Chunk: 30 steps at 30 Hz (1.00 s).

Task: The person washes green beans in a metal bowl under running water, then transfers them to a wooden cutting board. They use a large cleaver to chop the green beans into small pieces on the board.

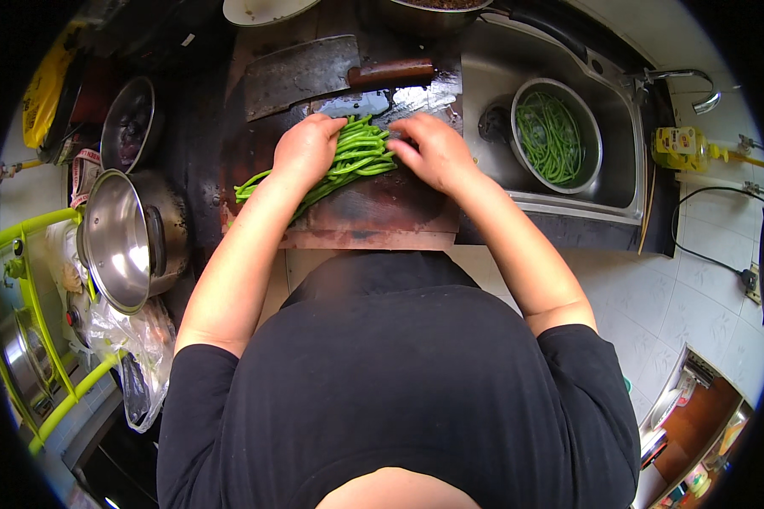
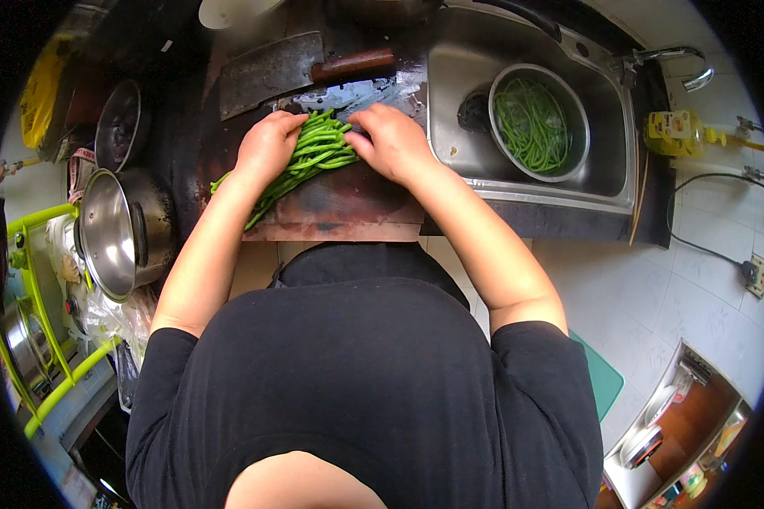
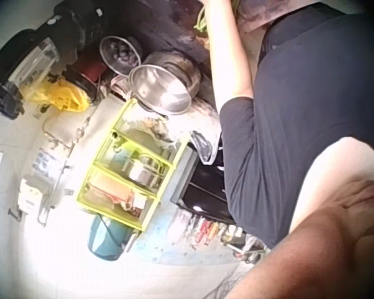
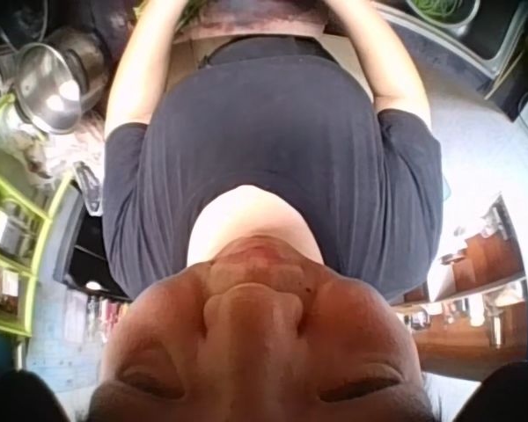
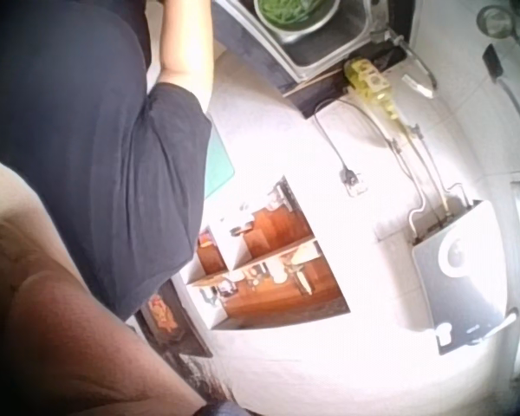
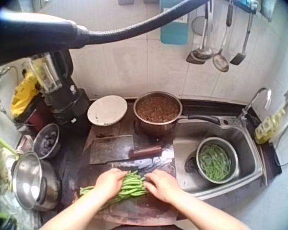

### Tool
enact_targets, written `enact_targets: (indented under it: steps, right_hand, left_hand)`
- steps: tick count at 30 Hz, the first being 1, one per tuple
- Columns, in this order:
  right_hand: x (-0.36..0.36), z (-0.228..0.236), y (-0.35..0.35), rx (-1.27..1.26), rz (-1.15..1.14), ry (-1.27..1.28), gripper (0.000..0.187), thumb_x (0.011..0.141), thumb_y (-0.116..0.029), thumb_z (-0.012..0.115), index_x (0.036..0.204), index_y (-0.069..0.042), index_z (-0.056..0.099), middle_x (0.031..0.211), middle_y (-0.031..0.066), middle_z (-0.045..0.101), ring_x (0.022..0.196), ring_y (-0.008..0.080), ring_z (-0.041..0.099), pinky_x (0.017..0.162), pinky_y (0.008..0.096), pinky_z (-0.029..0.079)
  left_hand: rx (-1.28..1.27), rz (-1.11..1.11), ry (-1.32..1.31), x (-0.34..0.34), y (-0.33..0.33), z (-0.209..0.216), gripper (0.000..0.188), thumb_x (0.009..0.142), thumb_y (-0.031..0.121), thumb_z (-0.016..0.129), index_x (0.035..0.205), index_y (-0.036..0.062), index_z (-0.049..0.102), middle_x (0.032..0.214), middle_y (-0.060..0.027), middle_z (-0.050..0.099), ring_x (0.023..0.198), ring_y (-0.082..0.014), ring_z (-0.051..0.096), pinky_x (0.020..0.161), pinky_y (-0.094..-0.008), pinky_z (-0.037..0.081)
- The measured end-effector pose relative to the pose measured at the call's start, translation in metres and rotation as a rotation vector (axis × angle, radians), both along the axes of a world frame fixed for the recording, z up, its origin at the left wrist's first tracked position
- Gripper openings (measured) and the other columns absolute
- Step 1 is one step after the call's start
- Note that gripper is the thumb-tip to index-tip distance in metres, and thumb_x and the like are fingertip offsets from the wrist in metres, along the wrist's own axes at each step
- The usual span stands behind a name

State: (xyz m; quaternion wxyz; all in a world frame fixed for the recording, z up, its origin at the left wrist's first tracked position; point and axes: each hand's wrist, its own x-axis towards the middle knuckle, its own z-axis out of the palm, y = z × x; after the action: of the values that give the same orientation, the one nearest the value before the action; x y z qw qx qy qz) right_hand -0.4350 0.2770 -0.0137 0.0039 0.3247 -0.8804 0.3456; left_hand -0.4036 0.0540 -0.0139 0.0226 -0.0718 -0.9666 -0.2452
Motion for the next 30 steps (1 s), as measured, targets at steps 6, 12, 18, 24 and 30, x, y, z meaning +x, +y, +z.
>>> enact_targets:
  steps: [6, 12, 18, 24, 30]
  right_hand:
    - [-0.035, -0.018, -0.036, 0.01, -0.009, 0.021, 0.02, 0.078, -0.012, 0.055, 0.094, -0.014, 0.066, 0.089, 0.0088, 0.059, 0.085, 0.0299, 0.058, 0.072, 0.039, 0.048]
    - [-0.05, -0.024, -0.039, 0.034, 0.071, -0.079, 0.017, 0.077, -0.013, 0.056, 0.089, -0.015, 0.068, 0.09, 0.0086, 0.059, 0.085, 0.0293, 0.059, 0.073, 0.0376, 0.048]
    - [-0.074, 0.002, -0.039, 0.003, -0.047, 0.338, 0.029, 0.072, -0.005, 0.058, 0.1, -0.01, 0.063, 0.092, 0.0092, 0.06, 0.089, 0.0304, 0.057, 0.075, 0.0398, 0.047]
    - [-0.089, -0.006, -0.051, 0.338, 0.066, 0.397, 0.057, 0.067, -0.006, 0.06, 0.123, -0.012, 0.049, 0.095, 0.0111, 0.059, 0.089, 0.0293, 0.056, 0.076, 0.0399, 0.045]
    - [-0.085, 0.021, -0.055, 0.604, 0.256, 0.235, 0.06, 0.067, -0.015, 0.064, 0.125, -0.019, 0.047, 0.092, 0.0099, 0.061, 0.087, 0.0269, 0.06, 0.071, 0.0374, 0.047]
  left_hand:
    - [-0.014, 0.004, -0.065, 0.0, -0.005, 0.004, 0.023, 0.081, 0.013, 0.053, 0.098, 0.0101, 0.067, 0.093, -0.0101, 0.062, 0.088, -0.0286, 0.06, 0.078, -0.0372, 0.048]
    - [0.019, 0.036, -0.211, -0.001, -0.011, 0.009, 0.032, 0.081, 0.025, 0.056, 0.104, 0.0044, 0.063, 0.105, -0.0159, 0.058, 0.099, -0.03, 0.056, 0.087, -0.0361, 0.045]
    - [-0.211, 0.06, -0.385, -0.003, 0.029, 0.041, 0.101, 0.051, 0.064, 0.074, 0.114, -0.0112, 0.048, 0.117, -0.0223, 0.048, 0.111, -0.0329, 0.048, 0.09, -0.0381, 0.044]
    - [-0.407, 0.054, -0.138, 0.013, 0.05, 0.019, 0.086, 0.052, 0.051, 0.079, 0.11, -0.0022, 0.045, 0.103, -0.0122, 0.049, 0.097, -0.0267, 0.05, 0.081, -0.0357, 0.047]
    - [-0.3, 0.068, 0.029, 0.018, 0.045, 0.002, 0.073, 0.058, 0.038, 0.078, 0.111, -0.0002, 0.045, 0.105, -0.0127, 0.049, 0.095, -0.0278, 0.05, 0.08, -0.0366, 0.046]
